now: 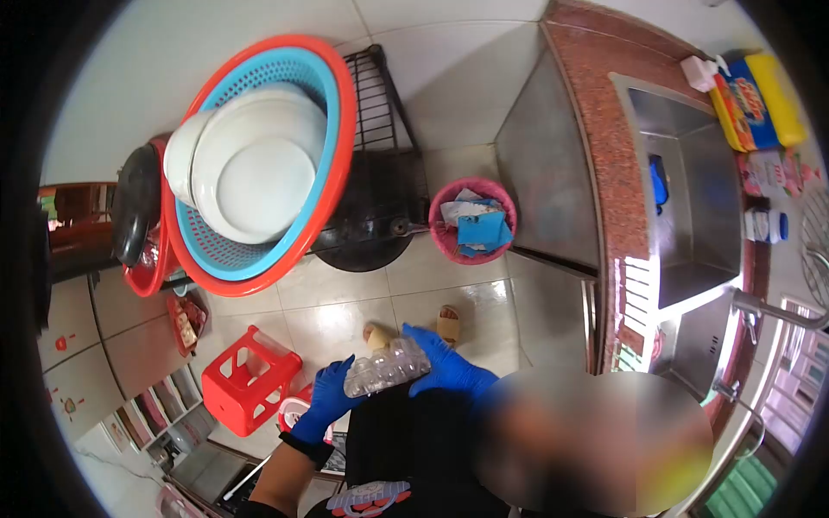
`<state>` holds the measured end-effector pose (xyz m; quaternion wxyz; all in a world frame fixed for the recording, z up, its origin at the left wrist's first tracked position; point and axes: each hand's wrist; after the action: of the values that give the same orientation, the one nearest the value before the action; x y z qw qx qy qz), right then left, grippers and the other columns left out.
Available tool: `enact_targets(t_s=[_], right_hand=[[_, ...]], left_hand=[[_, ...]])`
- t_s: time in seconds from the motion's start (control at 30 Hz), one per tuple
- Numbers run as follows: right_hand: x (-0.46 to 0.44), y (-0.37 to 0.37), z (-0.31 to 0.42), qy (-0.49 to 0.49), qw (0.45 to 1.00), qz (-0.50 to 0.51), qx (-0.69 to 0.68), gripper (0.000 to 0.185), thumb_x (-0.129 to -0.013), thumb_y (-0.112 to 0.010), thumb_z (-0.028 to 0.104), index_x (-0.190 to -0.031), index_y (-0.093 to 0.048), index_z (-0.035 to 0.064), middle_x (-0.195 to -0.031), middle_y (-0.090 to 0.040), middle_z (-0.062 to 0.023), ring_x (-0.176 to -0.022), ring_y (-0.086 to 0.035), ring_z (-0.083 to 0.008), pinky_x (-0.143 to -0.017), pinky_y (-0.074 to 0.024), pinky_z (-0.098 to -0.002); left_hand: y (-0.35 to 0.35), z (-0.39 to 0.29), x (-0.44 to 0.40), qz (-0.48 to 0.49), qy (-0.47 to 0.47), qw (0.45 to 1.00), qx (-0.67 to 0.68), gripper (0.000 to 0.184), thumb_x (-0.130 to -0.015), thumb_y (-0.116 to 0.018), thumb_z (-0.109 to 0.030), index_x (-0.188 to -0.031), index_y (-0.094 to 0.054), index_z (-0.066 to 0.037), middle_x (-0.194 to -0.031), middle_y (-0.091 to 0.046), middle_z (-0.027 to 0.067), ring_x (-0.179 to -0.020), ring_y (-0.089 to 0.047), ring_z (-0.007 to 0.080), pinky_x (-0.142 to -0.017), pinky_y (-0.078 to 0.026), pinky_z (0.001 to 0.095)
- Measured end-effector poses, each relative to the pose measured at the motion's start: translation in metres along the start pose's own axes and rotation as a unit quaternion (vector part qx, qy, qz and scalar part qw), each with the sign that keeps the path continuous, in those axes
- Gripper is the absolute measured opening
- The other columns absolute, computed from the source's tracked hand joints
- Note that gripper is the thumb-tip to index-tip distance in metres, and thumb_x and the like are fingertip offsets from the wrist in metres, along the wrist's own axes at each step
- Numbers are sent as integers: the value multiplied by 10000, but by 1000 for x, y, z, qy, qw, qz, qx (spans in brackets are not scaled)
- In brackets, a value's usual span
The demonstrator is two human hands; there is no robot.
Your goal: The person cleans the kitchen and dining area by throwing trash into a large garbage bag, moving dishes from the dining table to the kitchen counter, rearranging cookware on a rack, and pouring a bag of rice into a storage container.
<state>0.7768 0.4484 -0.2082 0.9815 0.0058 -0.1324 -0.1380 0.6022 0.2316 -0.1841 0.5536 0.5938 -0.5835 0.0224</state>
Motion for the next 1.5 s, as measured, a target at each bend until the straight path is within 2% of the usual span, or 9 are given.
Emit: enact_targets(t_s=[0.13, 0.2, 0.3, 0.43, 0.53, 0.67, 0.77, 1.17, 1.5], right_hand=[[-42, 0, -205, -229, 944, -170, -168, 545, -759, -629, 221, -1216, -419, 13, -1190, -485, -134, -1082, -463, -255, -940, -337, -345], [-57, 27, -304, -175, 953, -199, 145, 334, -838, -509, 251, -1057, -540, 0, -1004, -577, -179, -973, -531, -252, -836, -409, -323], [-86, 52, -478, -452, 816, -361, 5, 405, -799, -502, 518, -791, -504, 113, -570, -460, -54, -470, -493, -155, -399, -396, -303], [-138, 51, -405, -372, 683, -530, -338, 422, -802, -515, 488, -986, -511, 108, -845, -532, -60, -733, -550, -202, -564, -466, -317], [-137, 46, -440, -255, 697, -508, -437, 369, -820, -538, 300, -1142, -463, 136, -1019, -527, -79, -821, -553, -269, -655, -479, -389], [-92, 32, -502, -120, 653, -599, -448, 354, -801, -558, 199, -1113, -478, 53, -1005, -533, -74, -852, -542, -237, -716, -478, -374], [-22, -8, -488, -75, 736, -513, -435, 425, -795, -571, 158, -1176, -448, 15, -1092, -508, -79, -889, -533, -207, -763, -460, -347], [40, -175, -196, -346, 861, -298, -225, 515, -719, -617, 141, -1176, -439, -14, -1052, -545, -90, -877, -552, -199, -743, -473, -335], [-142, -413, 39, -280, 932, -19, -230, 407, -750, -590, 139, -1129, -480, 40, -963, -577, -89, -805, -593, -191, -669, -513, -312]], left_hand=[[-56, 69, 33, -111, 78, 982, 132, 781, -541, -778, -327, -1168, -435, -14, -1015, -525, 170, -949, -524, 314, -796, -430, 398], [-91, 114, 52, -172, 111, 963, 177, 772, -526, -801, -274, -1154, -440, -7, -1018, -522, 174, -944, -523, 313, -789, -434, 389], [-109, 163, 81, -181, 229, 936, 199, 771, -522, -807, -234, -1150, -430, 8, -1023, -526, 174, -946, -525, 290, -803, -431, 369], [-113, 206, 118, -229, 265, 928, 127, 727, -534, -784, -160, -1144, -426, 11, -1061, -531, 127, -979, -527, 224, -795, -442, 335], [-127, 263, 174, -52, 410, 888, 202, 684, -753, -609, -323, -1304, -291, -73, -1349, -278, 119, -1206, -269, 328, -990, -261, 495], [-202, 353, 256, -253, 283, 776, 504, 397, -845, -488, -124, -1206, -390, 11, -1193, -460, 166, -1089, -441, 293, -914, -380, 349], [-143, 280, 225, -249, 391, 858, 220, 692, -530, -772, -133, -1125, -446, 6, -1023, -559, 128, -931, -552, 220, -782, -449, 334], [-134, 341, 341, -490, 387, 659, 419, 745, -525, -789, -100, -1157, -417, 30, -1065, -501, 134, -947, -511, 214, -807, -435, 325], [-39, 442, 449, -625, 391, 528, 422, 828, -540, -778, -105, -1238, -353, 26, -1142, -431, 170, -1059, -448, 262, -897, -380, 343]])
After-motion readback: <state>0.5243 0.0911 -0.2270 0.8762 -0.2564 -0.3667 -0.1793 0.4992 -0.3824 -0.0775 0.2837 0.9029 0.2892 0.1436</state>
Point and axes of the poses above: each hand's wrist, its own x-axis away from the middle knuckle, its own y-axis out of the back of the hand, z = x × y
